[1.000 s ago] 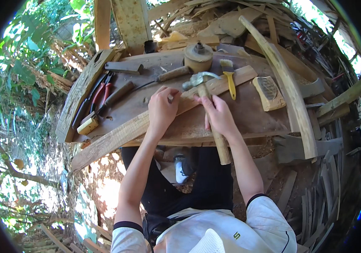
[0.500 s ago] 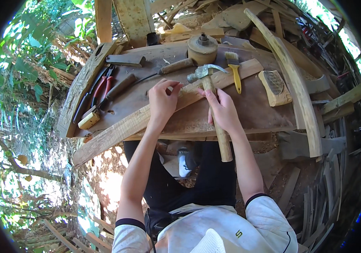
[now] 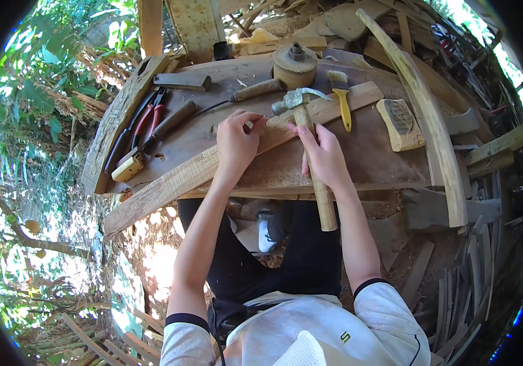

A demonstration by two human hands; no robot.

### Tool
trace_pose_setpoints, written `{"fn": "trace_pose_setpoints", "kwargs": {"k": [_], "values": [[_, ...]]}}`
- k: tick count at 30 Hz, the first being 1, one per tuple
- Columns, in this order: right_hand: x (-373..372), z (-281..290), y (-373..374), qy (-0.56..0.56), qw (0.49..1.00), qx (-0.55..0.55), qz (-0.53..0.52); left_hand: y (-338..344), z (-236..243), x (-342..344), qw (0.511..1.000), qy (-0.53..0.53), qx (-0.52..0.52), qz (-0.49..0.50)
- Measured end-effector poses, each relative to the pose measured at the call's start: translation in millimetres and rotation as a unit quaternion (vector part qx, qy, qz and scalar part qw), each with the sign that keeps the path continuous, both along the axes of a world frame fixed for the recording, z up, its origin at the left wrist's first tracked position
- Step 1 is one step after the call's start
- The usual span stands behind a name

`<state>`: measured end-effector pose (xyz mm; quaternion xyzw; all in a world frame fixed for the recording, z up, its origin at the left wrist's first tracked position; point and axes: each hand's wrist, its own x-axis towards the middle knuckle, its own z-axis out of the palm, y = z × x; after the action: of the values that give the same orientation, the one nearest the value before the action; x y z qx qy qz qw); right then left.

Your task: The person hammers a nail into a wooden plank, then brushes the plank with a yellow brush to remove debris. They then use a chisel and hammer to carve or shape the wood.

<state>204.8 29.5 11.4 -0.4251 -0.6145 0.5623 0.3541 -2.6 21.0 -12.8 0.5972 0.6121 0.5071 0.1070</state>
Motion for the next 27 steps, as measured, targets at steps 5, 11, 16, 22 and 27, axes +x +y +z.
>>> {"fn": "trace_pose_setpoints", "kwargs": {"k": [5, 11, 16, 22, 27], "values": [[-1.4, -4.5, -0.7, 0.01, 1.0, 0.014, -0.017, 0.3, 0.7, 0.2, 1.0, 0.003, 0.006, -0.003], [-1.9, -5.9, 0.4, 0.011, 1.0, 0.02, -0.021, 0.4, 0.0, 0.2, 1.0, 0.011, 0.009, -0.001], [-2.1, -3.1, -0.6, 0.012, 0.999, 0.025, -0.02, -0.4, 0.1, 1.8, 0.999, 0.041, 0.009, -0.001], [-4.9, 22.3, -8.1, -0.006, 0.996, 0.086, -0.025, -2.2, -1.3, 2.8, 0.998, 0.067, 0.015, 0.002], [-4.6, 31.6, -7.5, -0.065, 0.993, 0.1, 0.014, -3.2, 1.7, 5.0, 0.998, 0.06, -0.006, -0.007]]}}
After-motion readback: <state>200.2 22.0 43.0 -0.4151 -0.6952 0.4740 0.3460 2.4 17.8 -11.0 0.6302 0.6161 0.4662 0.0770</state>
